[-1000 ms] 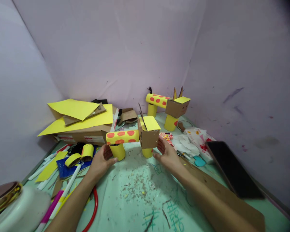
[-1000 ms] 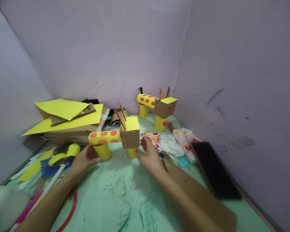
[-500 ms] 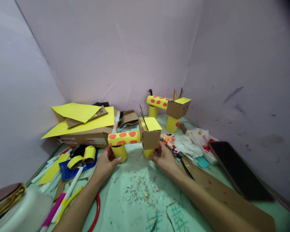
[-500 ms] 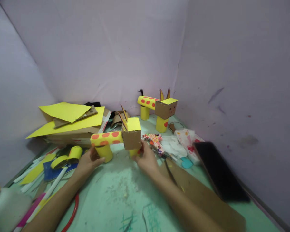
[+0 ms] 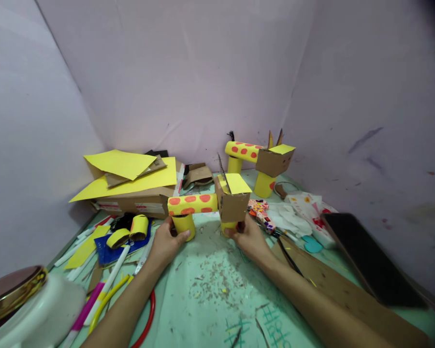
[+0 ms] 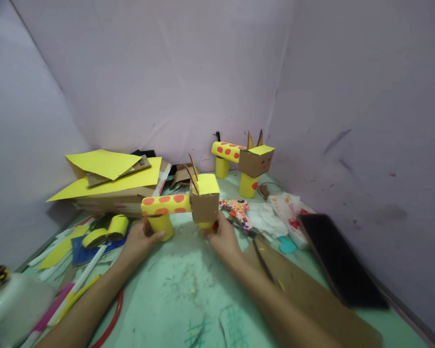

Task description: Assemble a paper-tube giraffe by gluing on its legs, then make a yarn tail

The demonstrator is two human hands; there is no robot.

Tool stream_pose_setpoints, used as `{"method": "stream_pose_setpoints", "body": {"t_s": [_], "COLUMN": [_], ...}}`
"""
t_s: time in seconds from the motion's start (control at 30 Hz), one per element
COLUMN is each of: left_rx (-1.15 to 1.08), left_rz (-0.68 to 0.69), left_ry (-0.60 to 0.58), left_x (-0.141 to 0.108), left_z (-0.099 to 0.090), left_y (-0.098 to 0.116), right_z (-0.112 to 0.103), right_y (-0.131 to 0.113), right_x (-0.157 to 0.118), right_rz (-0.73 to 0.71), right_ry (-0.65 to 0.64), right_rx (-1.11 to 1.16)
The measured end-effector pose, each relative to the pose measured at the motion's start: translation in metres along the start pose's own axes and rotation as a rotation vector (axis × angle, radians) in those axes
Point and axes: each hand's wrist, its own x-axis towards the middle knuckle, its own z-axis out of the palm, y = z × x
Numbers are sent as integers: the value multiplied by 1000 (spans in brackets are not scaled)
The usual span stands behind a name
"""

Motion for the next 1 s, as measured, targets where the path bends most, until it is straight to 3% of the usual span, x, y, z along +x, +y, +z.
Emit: {"method": "stream_pose_setpoints", "body": {"t_s": [0.57,1.0], "left_rx": [-359,-531], "left_rz": [112,-4], "left_ry": [-37,-83], "left_x": [-17,-24], "left_z": [0,10], "left_y": [36,47], "right_z": [-20,-28], "right_y": [-49,-38], "right_x": [-8,-5], "right_rz": [-54,-61], "right_ry": [-115,-176], "right_rx": [295,336]}}
